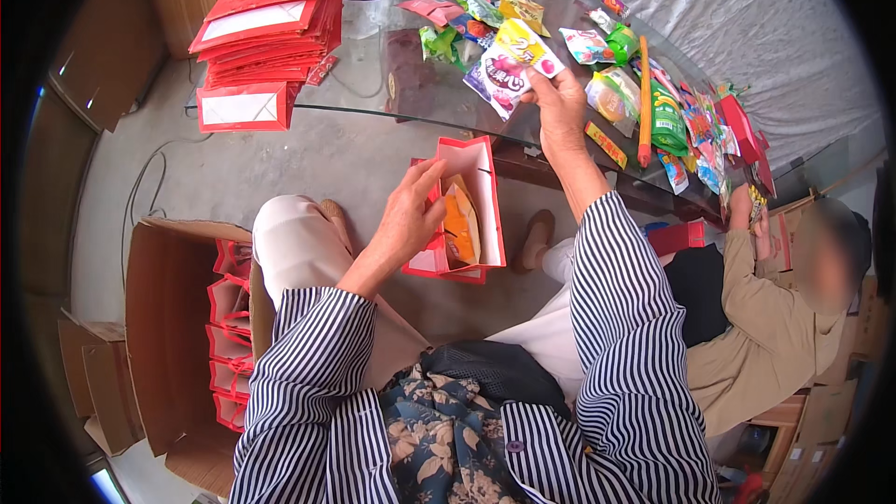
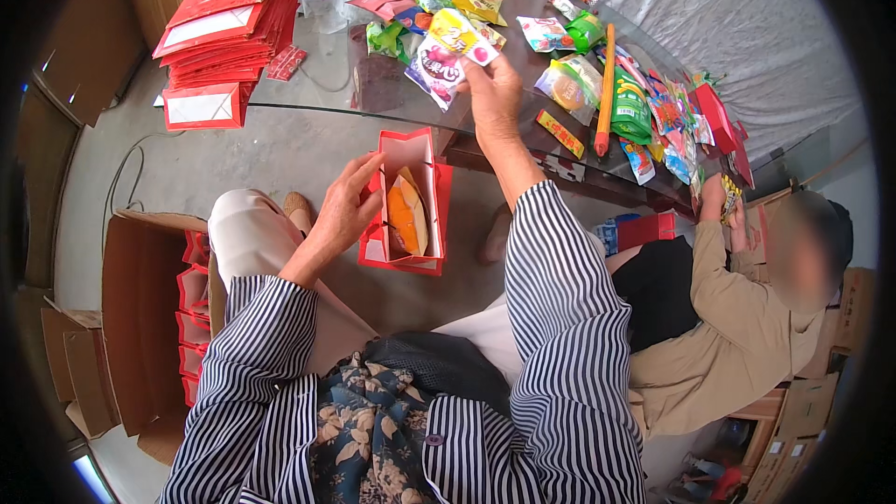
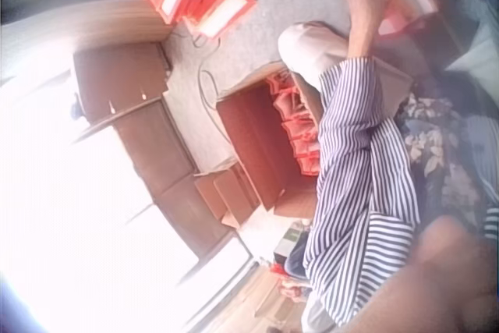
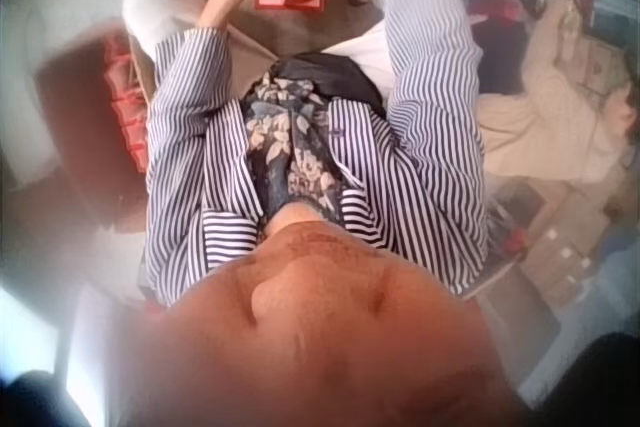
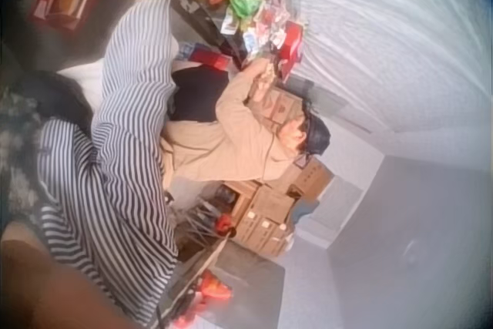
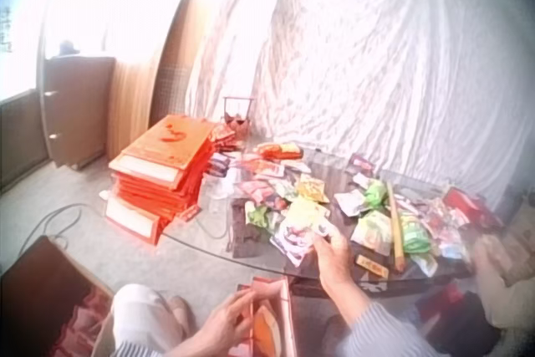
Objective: Packing small snacks and items into red gift bags.
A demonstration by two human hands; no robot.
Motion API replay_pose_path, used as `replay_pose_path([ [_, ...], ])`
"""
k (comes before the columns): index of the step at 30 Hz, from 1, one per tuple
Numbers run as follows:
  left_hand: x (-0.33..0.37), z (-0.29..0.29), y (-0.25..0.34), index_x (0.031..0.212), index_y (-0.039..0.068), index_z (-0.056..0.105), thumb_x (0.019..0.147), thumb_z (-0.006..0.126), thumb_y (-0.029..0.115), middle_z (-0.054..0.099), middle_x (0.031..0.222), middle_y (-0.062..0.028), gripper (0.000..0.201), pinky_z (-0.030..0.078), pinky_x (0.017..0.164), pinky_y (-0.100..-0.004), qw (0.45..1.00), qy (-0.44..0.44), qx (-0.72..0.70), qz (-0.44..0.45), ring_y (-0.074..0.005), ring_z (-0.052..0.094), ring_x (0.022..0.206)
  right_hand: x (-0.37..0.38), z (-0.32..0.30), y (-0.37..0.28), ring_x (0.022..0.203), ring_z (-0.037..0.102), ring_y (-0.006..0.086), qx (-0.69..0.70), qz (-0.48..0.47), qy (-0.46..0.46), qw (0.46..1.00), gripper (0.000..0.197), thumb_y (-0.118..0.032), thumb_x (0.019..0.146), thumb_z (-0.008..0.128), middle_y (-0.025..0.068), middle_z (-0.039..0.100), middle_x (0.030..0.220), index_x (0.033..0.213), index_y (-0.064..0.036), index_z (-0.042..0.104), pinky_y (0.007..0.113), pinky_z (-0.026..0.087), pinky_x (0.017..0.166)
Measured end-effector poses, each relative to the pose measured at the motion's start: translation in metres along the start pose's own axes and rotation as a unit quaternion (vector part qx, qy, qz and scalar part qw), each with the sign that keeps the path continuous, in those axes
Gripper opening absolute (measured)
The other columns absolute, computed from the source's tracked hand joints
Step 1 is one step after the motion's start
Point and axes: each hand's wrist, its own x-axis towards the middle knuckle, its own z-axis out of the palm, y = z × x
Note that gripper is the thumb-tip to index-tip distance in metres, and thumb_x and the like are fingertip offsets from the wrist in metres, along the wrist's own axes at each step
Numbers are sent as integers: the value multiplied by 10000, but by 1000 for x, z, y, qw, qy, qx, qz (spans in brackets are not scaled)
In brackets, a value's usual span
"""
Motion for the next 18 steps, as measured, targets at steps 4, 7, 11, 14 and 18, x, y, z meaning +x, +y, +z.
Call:
replay_pose_path([
  [4, 2, -1, 6, 1342, 6, 498, 872, 581, 56, 520, 1349, -169, 480, 513, 769, -344, 1000, -8, -12, -5, -267, 632, 828, -3, -19, -5, 838, 651, 96, 82, 72, 43, 993, 224, -64, 896, 643, 62, 682, 1039, 1109, 1, 615, 227, 528, 593],
  [7, 0, 0, 2, 1343, 4, 496, 877, 581, 60, 521, 1346, -171, 477, 512, 773, -344, 1000, -5, -7, -4, -269, 631, 837, -17, -26, -10, 891, 641, 110, 97, 76, 2, 992, 215, -76, 929, 614, 69, 672, 1086, 1132, -10, 590, 264, 522, 707],
  [11, 1, 3, -5, 1342, -5, 495, 876, 577, 59, 527, 1339, -170, 477, 515, 766, -342, 999, 10, 15, 27, -260, 635, 818, -45, -21, -24, 906, 640, 110, 47, 45, -103, 992, 182, -17, 913, 582, 61, 676, 1029, 1093, -3, 605, 260, 526, 744],
  [14, 4, 3, -2, 1348, -8, 492, 861, 562, 39, 532, 1335, -170, 495, 519, 756, -337, 999, 12, 25, 21, -245, 640, 799, -64, -21, -23, 874, 631, 89, -73, 24, -194, 978, 146, 18, 904, 561, 45, 671, 960, 1037, -2, 617, 247, 520, 763],
  [18, 6, 2, 3, 1338, -40, 485, 836, 562, 24, 501, 1349, -221, 512, 501, 908, -403, 999, -18, -8, -34, -377, 583, 1120, -78, -9, -18, 799, 610, 52, -199, -18, -173, 964, 134, 28, 852, 585, 11, 667, 847, 974, 0, 632, 231, 508, 725],
])
